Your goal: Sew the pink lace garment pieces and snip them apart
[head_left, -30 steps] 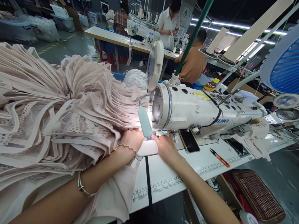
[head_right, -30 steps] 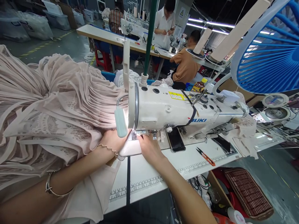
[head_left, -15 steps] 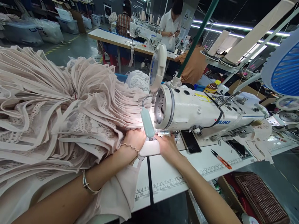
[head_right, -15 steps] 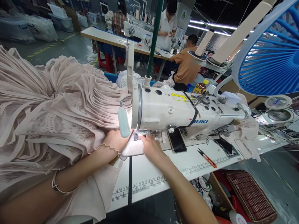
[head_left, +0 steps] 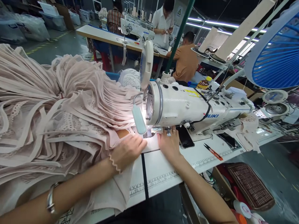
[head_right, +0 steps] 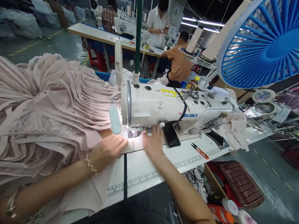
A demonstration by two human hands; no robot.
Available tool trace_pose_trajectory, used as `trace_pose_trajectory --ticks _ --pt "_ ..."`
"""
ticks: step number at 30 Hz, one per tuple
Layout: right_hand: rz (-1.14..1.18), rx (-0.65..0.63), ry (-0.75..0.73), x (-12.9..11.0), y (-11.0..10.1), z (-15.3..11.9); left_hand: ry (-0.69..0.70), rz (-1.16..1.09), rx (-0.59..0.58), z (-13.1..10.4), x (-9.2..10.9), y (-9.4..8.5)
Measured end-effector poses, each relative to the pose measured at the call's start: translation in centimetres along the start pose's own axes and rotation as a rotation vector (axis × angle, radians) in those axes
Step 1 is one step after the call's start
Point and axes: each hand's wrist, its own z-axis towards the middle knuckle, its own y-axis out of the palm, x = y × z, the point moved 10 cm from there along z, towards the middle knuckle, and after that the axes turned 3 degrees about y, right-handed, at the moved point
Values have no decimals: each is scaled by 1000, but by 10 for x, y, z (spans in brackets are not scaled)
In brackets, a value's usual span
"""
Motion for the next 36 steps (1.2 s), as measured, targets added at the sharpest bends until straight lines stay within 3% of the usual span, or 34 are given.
trace_pose_trajectory --ticks 2,4,6,10,12,16,22,26,32,34,36 --pt "-40 -35 11 10 -3 -2 267 69 64 -19 26 3" --pt "-48 -62 -20 16 -7 -5 445 195 171 -37 40 2" --pt "-38 -45 -23 21 -12 -9 406 304 225 -42 32 0" --pt "-17 29 0 28 -20 -21 195 392 90 -28 8 5" --pt "-40 51 -18 27 -20 -25 237 390 74 -21 15 7" --pt "-78 50 -119 22 -15 -23 401 335 187 -19 32 8" --pt "14 56 -349 -12 -4 -14 353 227 273 -19 13 5" --pt "74 61 -404 -38 -3 -20 369 315 228 -14 23 12" --pt "45 -152 -296 -35 7 -12 391 536 210 -23 70 31" --pt "29 -256 -218 -29 11 -3 372 562 233 -26 75 28" --pt "33 -361 -157 -27 15 4 308 562 243 -23 68 22"
